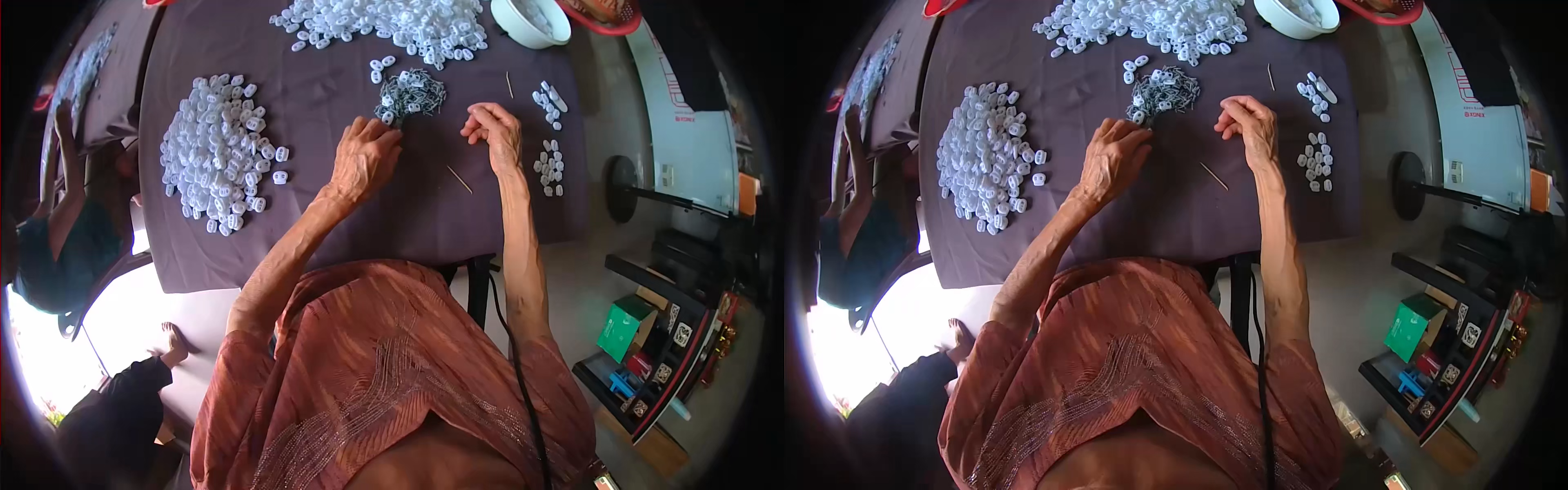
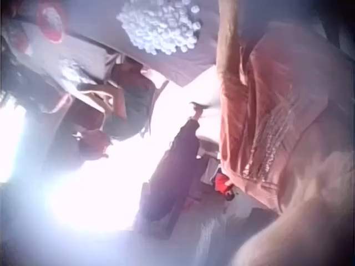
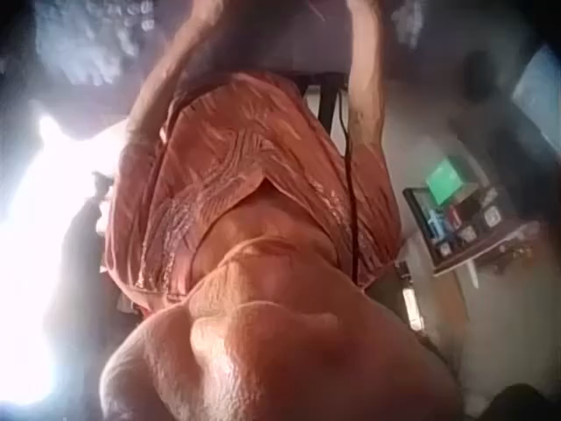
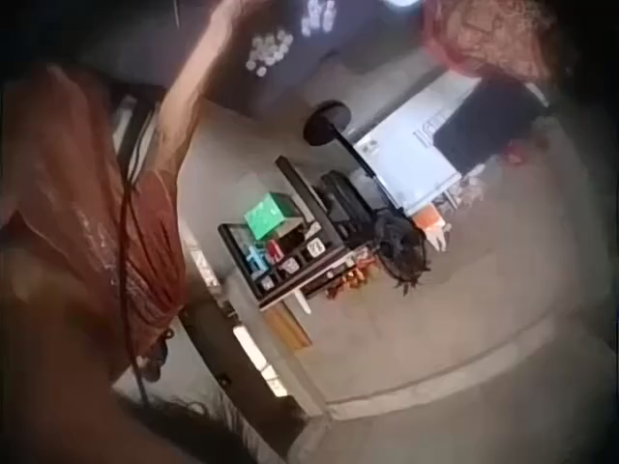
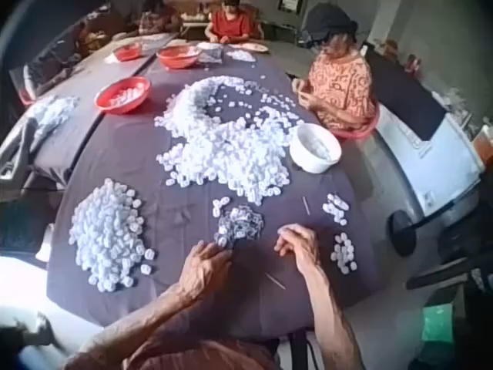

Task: The person assembles plastic cord locks by inserting metal springs into plastic toggle pieces by hand.

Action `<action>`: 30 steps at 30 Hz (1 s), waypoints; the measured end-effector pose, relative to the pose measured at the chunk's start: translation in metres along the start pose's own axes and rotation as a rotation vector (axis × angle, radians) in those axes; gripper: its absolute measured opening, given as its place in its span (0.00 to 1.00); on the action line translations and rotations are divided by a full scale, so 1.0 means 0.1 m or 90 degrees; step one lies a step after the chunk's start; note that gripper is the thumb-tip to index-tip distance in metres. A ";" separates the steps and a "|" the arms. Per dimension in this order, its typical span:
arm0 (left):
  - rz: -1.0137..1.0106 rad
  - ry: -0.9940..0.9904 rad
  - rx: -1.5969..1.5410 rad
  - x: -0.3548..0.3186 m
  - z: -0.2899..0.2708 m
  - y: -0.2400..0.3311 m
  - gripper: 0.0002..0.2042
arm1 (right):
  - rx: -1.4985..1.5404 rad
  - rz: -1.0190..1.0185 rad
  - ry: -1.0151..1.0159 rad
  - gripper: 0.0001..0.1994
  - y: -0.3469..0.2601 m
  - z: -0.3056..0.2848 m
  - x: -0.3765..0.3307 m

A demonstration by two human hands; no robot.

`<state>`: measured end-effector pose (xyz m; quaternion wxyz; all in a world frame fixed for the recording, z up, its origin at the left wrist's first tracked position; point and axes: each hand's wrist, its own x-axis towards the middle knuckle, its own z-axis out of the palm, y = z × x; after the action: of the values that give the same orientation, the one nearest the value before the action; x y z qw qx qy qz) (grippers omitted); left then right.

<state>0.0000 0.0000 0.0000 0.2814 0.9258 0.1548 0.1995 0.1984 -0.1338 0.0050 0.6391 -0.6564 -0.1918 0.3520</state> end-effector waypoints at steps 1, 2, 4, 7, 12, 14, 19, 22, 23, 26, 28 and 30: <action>-0.002 0.006 0.021 0.05 -0.01 0.00 0.12 | 0.001 -0.002 -0.002 0.08 0.00 0.01 -0.01; -0.004 0.013 0.041 0.09 -0.03 -0.01 0.13 | 0.001 -0.004 -0.003 0.08 0.00 0.03 -0.02; -0.005 0.052 0.038 0.25 -0.01 -0.03 0.13 | -0.001 -0.007 -0.002 0.08 -0.01 0.00 0.00; 0.003 0.100 0.027 0.29 0.00 0.02 0.13 | 0.001 -0.008 -0.002 0.08 0.00 -0.01 0.00; 0.114 0.054 -0.039 0.14 0.22 0.28 0.12 | -0.009 -0.009 -0.003 0.09 0.02 -0.02 0.00; 0.134 0.035 -0.048 0.16 0.28 0.29 0.11 | -0.005 -0.010 0.001 0.09 0.01 0.00 -0.01; 0.093 0.061 0.009 0.30 0.21 0.16 0.11 | -0.001 -0.022 0.004 0.09 0.04 0.00 -0.01; 0.087 0.103 0.011 0.28 0.15 0.08 0.10 | -0.010 -0.023 0.008 0.09 0.03 -0.01 -0.02; 0.089 0.101 0.011 0.29 0.15 0.07 0.10 | -0.015 -0.024 0.008 0.09 0.03 -0.01 -0.02; 0.026 0.148 0.028 0.39 0.13 0.06 0.09 | -0.022 -0.021 0.015 0.09 0.02 0.01 -0.03; 0.038 0.121 0.050 0.46 0.14 0.07 0.10 | -0.013 -0.028 0.009 0.09 0.03 0.02 -0.03; 0.068 0.086 0.079 0.53 0.19 0.04 0.11 | -0.004 -0.035 0.004 0.09 0.04 0.02 -0.02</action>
<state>0.0555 0.0085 0.0027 0.2014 0.9328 0.1357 0.2663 0.1947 -0.1346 0.0021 0.6471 -0.6540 -0.2086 0.3317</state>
